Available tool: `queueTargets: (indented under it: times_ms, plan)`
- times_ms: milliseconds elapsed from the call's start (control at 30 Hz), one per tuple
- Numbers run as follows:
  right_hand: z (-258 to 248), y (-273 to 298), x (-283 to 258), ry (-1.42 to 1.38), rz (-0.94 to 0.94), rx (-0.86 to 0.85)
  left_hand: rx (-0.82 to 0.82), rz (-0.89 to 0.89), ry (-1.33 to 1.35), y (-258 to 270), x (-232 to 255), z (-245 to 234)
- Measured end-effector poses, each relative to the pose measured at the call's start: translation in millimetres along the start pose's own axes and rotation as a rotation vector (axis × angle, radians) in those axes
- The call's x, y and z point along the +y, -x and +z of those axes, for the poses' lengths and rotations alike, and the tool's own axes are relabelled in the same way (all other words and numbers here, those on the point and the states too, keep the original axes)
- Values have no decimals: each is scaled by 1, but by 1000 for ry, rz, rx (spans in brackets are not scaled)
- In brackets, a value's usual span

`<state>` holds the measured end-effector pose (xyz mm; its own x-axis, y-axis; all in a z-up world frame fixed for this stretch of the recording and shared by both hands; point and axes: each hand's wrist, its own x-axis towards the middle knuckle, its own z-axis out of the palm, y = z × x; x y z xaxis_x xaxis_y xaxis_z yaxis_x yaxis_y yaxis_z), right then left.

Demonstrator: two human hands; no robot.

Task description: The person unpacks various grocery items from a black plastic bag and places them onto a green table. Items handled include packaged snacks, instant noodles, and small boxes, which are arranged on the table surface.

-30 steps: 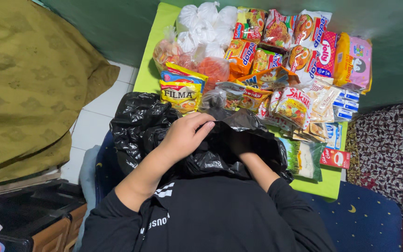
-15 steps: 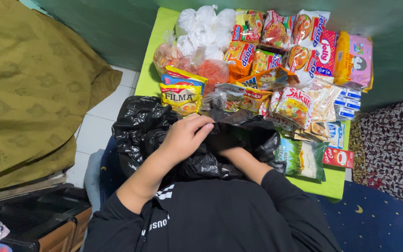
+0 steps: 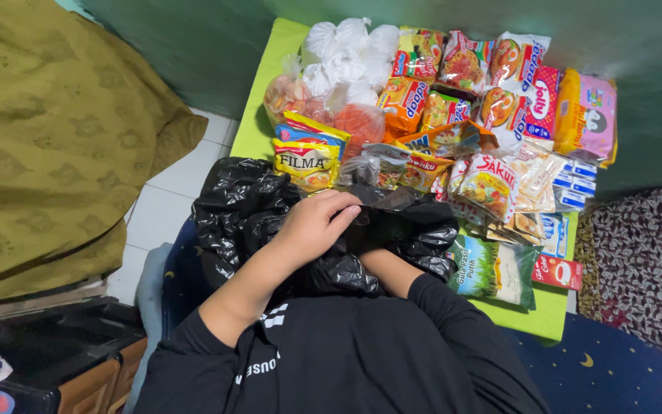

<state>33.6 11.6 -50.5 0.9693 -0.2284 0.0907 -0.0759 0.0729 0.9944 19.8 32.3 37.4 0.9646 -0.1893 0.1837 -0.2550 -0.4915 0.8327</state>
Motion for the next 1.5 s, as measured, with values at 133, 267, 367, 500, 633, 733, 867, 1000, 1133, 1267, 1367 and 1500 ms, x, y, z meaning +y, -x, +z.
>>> queueTargets:
  times_ms: [133, 267, 367, 500, 633, 733, 867, 1000, 1133, 1267, 1367, 1500]
  plan:
    - [2, 0, 16, -95, -35, -24, 10, 69, 15, -2, -3, 7]
    - [11, -2, 9, -102, -48, 8, 1, 33, 18, 0, -3, 6]
    - [31, -13, -8, -179, -100, 62, 15, -12, 22, 0, -3, 0]
    - [76, -16, -37, -521, -321, 129, 85, 0, 39, 0, -9, -4]
    - [123, -20, -73, -1164, -677, 86, 135, 30, 51, -4, -11, -6]
    - [147, -42, -102, -1751, -842, -46, 162, 55, 60, -8, -12, -9]
    - [177, -60, -124, -2327, -955, -307, 163, 36, 51, -10, -10, -12]
    - [204, -58, -119, -2719, -1011, -599, 146, 6, 42, -11, -11, -9]
    - [235, -41, -81, -3066, -1062, -903, 161, 101, -35, -11, -24, 3]
    - [258, -28, -19, -3217, -1188, -1080, -84, 75, 393, -17, -44, 24]
    - [287, -28, 34, -3125, -1130, -1003, -279, -137, 574, -11, -52, 40]
    - [326, -46, 91, -3060, -876, -519, -439, -180, 383, -1, -64, 50]
